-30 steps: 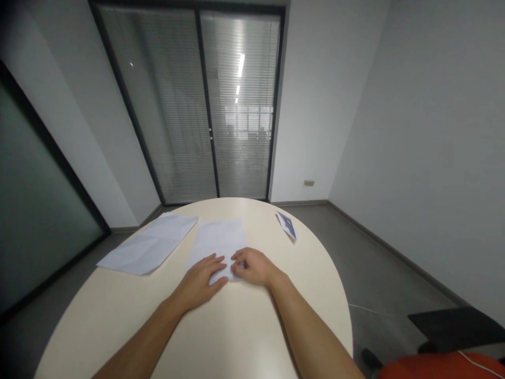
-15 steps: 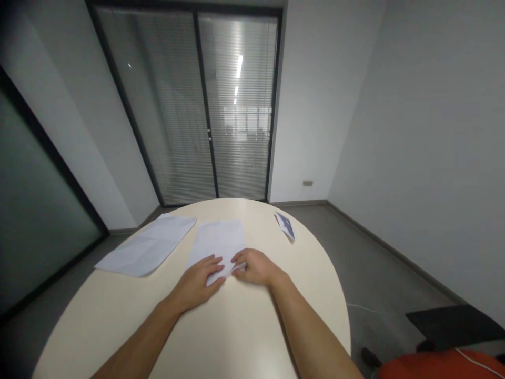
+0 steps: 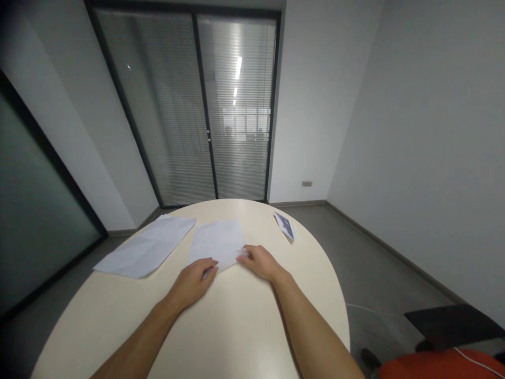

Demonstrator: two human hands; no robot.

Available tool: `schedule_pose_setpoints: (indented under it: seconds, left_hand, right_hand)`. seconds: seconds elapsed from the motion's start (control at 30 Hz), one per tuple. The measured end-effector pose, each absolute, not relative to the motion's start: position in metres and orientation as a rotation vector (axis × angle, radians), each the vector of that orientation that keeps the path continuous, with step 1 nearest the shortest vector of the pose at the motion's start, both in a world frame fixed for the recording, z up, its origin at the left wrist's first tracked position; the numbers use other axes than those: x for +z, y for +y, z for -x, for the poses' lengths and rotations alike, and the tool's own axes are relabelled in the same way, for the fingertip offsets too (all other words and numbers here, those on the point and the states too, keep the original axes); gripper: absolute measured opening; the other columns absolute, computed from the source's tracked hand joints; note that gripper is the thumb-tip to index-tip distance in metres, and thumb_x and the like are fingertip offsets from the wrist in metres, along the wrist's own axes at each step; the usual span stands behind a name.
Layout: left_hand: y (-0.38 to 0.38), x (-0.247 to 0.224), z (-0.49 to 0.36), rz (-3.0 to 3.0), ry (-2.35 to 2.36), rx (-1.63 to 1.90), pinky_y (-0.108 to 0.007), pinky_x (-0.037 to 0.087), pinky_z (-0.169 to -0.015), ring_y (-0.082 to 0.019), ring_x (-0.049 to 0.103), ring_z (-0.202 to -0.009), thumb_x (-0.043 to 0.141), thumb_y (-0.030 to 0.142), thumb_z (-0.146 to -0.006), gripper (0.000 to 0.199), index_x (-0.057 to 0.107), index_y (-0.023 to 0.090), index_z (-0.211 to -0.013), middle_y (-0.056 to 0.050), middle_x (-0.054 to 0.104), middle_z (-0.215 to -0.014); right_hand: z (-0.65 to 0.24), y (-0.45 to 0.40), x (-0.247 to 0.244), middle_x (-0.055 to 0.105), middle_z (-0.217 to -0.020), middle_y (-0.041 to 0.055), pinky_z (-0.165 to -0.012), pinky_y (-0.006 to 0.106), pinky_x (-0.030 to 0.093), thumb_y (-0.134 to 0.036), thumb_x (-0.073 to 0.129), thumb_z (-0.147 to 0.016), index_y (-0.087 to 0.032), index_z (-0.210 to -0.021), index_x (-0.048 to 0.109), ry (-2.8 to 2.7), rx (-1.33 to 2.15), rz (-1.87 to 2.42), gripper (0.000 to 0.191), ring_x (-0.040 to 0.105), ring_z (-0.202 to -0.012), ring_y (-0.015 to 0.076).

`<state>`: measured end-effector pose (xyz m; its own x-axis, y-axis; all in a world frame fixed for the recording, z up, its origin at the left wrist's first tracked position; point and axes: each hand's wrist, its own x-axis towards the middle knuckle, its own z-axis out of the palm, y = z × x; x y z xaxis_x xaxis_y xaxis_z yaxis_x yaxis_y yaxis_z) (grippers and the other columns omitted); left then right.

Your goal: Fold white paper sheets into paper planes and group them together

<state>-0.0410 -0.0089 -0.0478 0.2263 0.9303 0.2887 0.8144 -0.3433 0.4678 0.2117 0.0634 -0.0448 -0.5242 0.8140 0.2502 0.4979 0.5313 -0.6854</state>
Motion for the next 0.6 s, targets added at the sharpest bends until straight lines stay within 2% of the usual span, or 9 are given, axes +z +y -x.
schedule_pose_setpoints:
  seconds: [0.13, 0.3, 0.43, 0.6]
  left_hand:
    - [-0.010, -0.041, 0.043, -2.251, 1.660, 0.795, -0.032, 0.049, -0.085, -0.024, 0.071, -0.097, 0.050, 0.034, -0.097, 0.027, 0.074, 0.023, -0.096, -0.006, 0.077, -0.100]
    - [-0.010, -0.037, 0.045, -2.183, 1.673, 0.815, -0.027, 0.043, -0.072, -0.020, 0.067, -0.077, 0.058, 0.031, -0.092, 0.020, 0.071, 0.022, -0.080, -0.003, 0.074, -0.081]
    - [-0.008, -0.040, 0.049, -2.114, 1.721, 0.861, -0.027, 0.042, -0.071, -0.019, 0.067, -0.077, 0.059, 0.032, -0.091, 0.015, 0.069, 0.021, -0.085, -0.003, 0.073, -0.082]
    - [-0.002, -0.045, 0.053, -2.006, 1.762, 0.971, -0.029, 0.046, -0.076, -0.021, 0.070, -0.083, 0.060, 0.032, -0.090, 0.013, 0.068, 0.022, -0.095, -0.004, 0.076, -0.092]
  right_hand:
    - [-0.213, 0.067, -0.048, 0.065, -0.073, -0.0001, -0.060, 0.026, 0.036, -0.049, 0.059, -0.094, -0.016, -0.088, 0.068, -2.173, 0.753, 1.078, 0.034, 0.052, -0.066, 0.0150]
    - [-0.215, 0.071, -0.051, 0.061, -0.072, -0.0015, -0.061, 0.026, 0.034, -0.049, 0.058, -0.094, -0.017, -0.082, 0.062, -2.143, 0.736, 1.079, 0.034, 0.051, -0.067, 0.0147]
    - [-0.217, 0.074, -0.054, 0.054, -0.069, -0.0035, -0.061, 0.026, 0.032, -0.047, 0.054, -0.096, -0.019, -0.078, 0.055, -2.107, 0.682, 1.124, 0.034, 0.047, -0.066, 0.0139]
    - [-0.220, 0.077, -0.057, 0.059, -0.075, -0.0017, -0.065, 0.026, 0.036, -0.046, 0.050, -0.099, -0.020, -0.085, 0.056, -2.039, 0.672, 1.135, 0.030, 0.052, -0.070, 0.0154]
